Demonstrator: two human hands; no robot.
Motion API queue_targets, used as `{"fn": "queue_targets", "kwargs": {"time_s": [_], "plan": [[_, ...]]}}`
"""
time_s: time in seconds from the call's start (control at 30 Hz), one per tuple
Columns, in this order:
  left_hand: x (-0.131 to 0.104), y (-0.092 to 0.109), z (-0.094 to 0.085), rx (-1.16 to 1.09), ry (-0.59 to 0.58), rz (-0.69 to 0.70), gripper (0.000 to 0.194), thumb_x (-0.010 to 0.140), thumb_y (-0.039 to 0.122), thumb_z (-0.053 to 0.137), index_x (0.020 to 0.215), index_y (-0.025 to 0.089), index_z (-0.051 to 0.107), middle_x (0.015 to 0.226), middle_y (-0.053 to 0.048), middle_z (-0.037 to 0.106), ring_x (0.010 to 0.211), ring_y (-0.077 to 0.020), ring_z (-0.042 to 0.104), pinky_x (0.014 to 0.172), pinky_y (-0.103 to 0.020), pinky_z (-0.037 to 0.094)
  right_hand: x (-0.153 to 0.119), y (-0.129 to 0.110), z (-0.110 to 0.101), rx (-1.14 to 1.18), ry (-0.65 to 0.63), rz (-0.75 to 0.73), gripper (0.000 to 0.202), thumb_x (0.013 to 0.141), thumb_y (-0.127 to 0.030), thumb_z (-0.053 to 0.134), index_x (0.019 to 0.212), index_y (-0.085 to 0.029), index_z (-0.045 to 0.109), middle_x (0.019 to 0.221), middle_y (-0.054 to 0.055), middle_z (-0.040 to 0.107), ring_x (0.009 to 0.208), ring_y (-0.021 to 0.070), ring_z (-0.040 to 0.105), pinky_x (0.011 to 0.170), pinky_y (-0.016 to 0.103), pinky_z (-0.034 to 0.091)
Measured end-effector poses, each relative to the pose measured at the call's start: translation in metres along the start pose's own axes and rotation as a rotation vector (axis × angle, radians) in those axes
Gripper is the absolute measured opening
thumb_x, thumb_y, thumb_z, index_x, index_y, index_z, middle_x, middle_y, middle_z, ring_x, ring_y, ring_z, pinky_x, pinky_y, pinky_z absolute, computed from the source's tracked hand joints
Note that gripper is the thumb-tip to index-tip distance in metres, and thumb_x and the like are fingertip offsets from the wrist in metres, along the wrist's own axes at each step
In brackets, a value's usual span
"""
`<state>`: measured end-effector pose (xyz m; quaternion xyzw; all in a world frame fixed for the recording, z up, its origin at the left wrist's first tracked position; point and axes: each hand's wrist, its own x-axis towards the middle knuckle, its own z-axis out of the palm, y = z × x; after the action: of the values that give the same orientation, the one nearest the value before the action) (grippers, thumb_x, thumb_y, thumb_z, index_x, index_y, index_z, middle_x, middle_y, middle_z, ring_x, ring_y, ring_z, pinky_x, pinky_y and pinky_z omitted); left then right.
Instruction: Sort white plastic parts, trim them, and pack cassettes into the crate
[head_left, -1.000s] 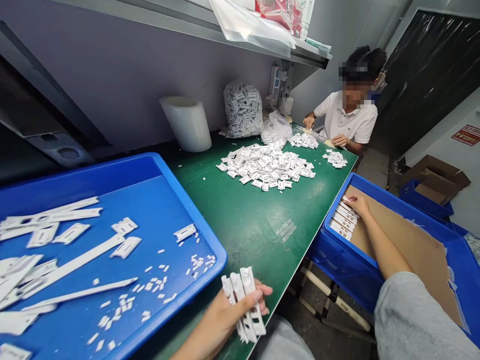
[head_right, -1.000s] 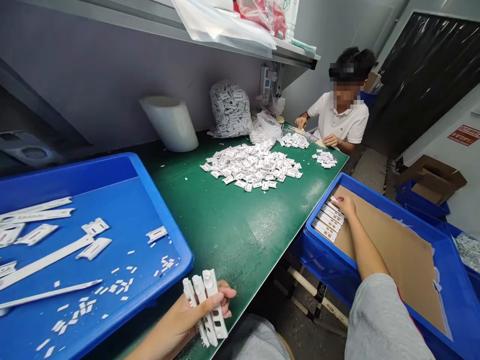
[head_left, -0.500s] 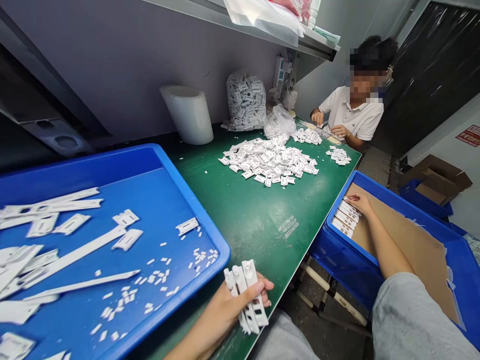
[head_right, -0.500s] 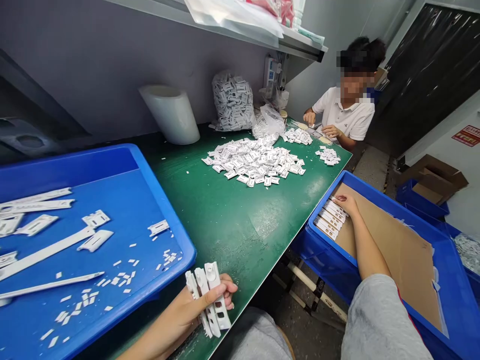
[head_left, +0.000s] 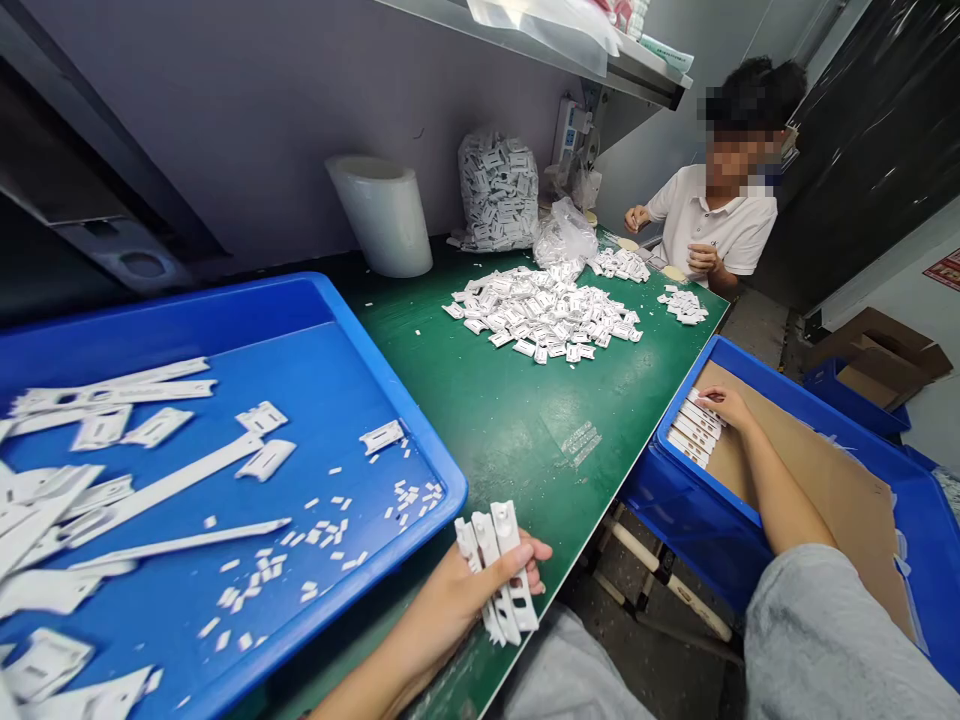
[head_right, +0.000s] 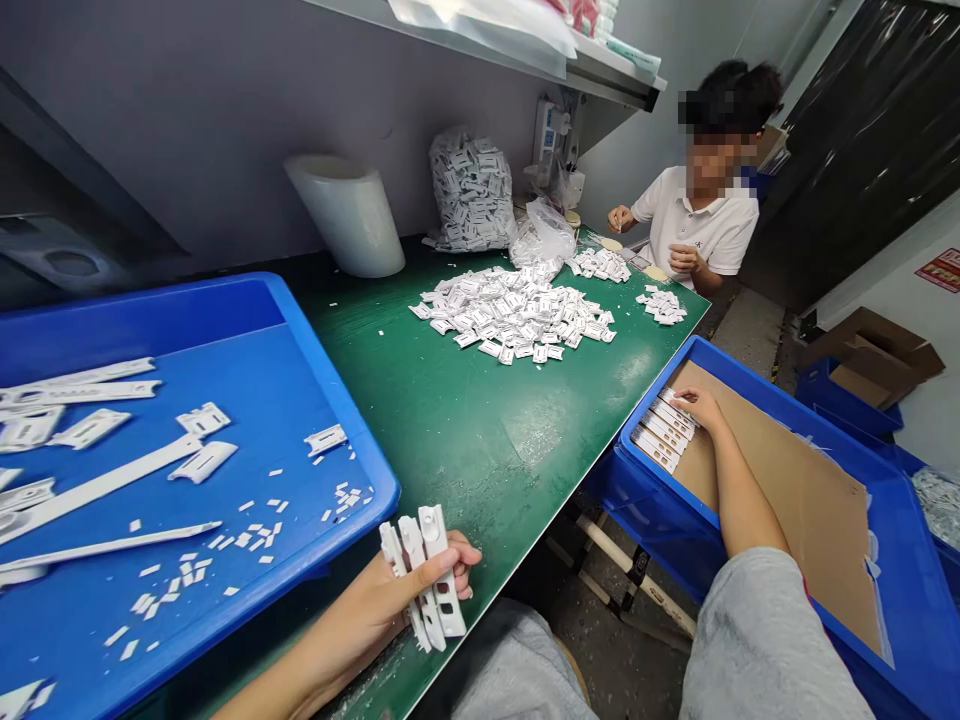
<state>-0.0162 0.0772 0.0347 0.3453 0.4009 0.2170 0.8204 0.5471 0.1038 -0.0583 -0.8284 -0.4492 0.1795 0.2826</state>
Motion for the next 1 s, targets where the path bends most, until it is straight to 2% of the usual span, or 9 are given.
{"fn": "queue_targets", "kwargs": {"time_s": [0.17, 0.3, 0.37, 0.5, 0.6, 0.73, 0.8, 0.93, 1.0], "plan": [[0.005, -0.004, -0.001, -0.014, -0.052, -0.009, 0.052, 0.057, 0.055, 0.089, 0.081, 0.012, 0.074, 0.068, -0.005, 0.066, 0.066, -0.017, 0.062, 0.064, -0.026, 0.051, -0.021, -0.05, -0.03, 0.117, 0.222, -0.03, 0.024, 0.091, -0.038, 0.064, 0.086, -0.014, 0.065, 0.081, 0.001, 0.065, 0.071, 0.0132, 0.06, 0.073, 0.032, 0.052], [0.005, -0.005, 0.001, -0.01, -0.052, -0.013, 0.055, 0.055, 0.058, 0.088, 0.081, 0.011, 0.074, 0.067, -0.006, 0.067, 0.065, -0.0176, 0.064, 0.063, -0.026, 0.051, -0.073, -0.128, -0.026, 0.257, 0.337, -0.165, 0.025, 0.085, -0.043, 0.066, 0.085, -0.019, 0.067, 0.078, 0.003, 0.061, 0.068, 0.0145, 0.054, 0.074, 0.033, 0.045], [0.005, -0.005, 0.001, 0.045, -0.068, 0.026, 0.052, 0.06, 0.058, 0.084, 0.083, 0.012, 0.075, 0.067, -0.006, 0.068, 0.065, -0.0177, 0.063, 0.063, -0.026, 0.05, -0.124, -0.179, 0.004, 0.315, 0.186, -0.289, 0.024, 0.085, -0.046, 0.066, 0.088, -0.022, 0.07, 0.086, 0.003, 0.064, 0.072, 0.0147, 0.056, 0.072, 0.03, 0.046], [0.007, -0.008, -0.001, 0.195, -0.086, 0.169, 0.051, 0.063, 0.062, 0.081, 0.075, 0.013, 0.072, 0.066, -0.005, 0.067, 0.064, -0.0177, 0.06, 0.065, -0.027, 0.049, -0.228, -0.274, 0.088, 0.367, -0.675, -0.653, 0.028, 0.089, -0.045, 0.064, 0.107, -0.026, 0.073, 0.111, 0.006, 0.065, 0.087, 0.0186, 0.062, 0.076, 0.03, 0.05], [0.008, -0.009, -0.004, 0.182, -0.07, 0.188, 0.053, 0.063, 0.064, 0.08, 0.077, 0.014, 0.07, 0.076, -0.007, 0.071, 0.074, -0.0219, 0.065, 0.075, -0.031, 0.053, -0.25, -0.309, 0.129, 0.518, -0.676, -0.677, 0.032, 0.095, -0.045, 0.054, 0.088, -0.023, 0.075, 0.101, 0.006, 0.068, 0.095, 0.0203, 0.063, 0.09, 0.032, 0.048], [0.006, -0.004, -0.004, -0.005, -0.025, 0.159, 0.059, 0.067, 0.055, 0.083, 0.107, 0.013, 0.071, 0.111, -0.014, 0.071, 0.106, -0.0287, 0.065, 0.094, -0.034, 0.052, -0.222, -0.291, 0.112, 0.922, -0.333, -0.42, 0.035, 0.097, -0.051, 0.047, 0.095, -0.024, 0.069, 0.093, 0.003, 0.068, 0.09, 0.0186, 0.065, 0.088, 0.034, 0.051], [0.004, -0.003, -0.003, 0.005, -0.002, 0.152, 0.053, 0.072, 0.055, 0.08, 0.102, 0.013, 0.071, 0.095, -0.011, 0.071, 0.081, -0.0202, 0.067, 0.074, -0.027, 0.055, -0.196, -0.261, 0.078, 0.988, -0.14, -0.358, 0.035, 0.097, -0.054, 0.044, 0.1, -0.025, 0.064, 0.086, 0.001, 0.064, 0.076, 0.0166, 0.064, 0.075, 0.032, 0.053], [0.005, -0.008, -0.002, 0.085, 0.015, 0.137, 0.049, 0.073, 0.058, 0.077, 0.091, 0.015, 0.064, 0.053, 0.009, 0.039, 0.04, -0.0015, 0.028, 0.043, -0.016, 0.025, -0.109, -0.179, -0.003, 0.374, 0.271, -0.203, 0.049, 0.098, -0.062, 0.031, 0.113, -0.025, 0.06, 0.078, -0.001, 0.058, 0.062, 0.0136, 0.057, 0.058, 0.026, 0.048], [0.007, -0.011, -0.002, 0.021, 0.036, 0.147, 0.047, 0.073, 0.055, 0.078, 0.093, 0.018, 0.058, 0.053, 0.011, 0.035, 0.04, -0.0015, 0.024, 0.043, -0.015, 0.022, -0.06, -0.136, -0.029, 0.25, 0.291, -0.114, 0.046, 0.098, -0.057, 0.037, 0.109, -0.021, 0.062, 0.073, 0.0, 0.057, 0.061, 0.0139, 0.055, 0.059, 0.027, 0.048]]}}
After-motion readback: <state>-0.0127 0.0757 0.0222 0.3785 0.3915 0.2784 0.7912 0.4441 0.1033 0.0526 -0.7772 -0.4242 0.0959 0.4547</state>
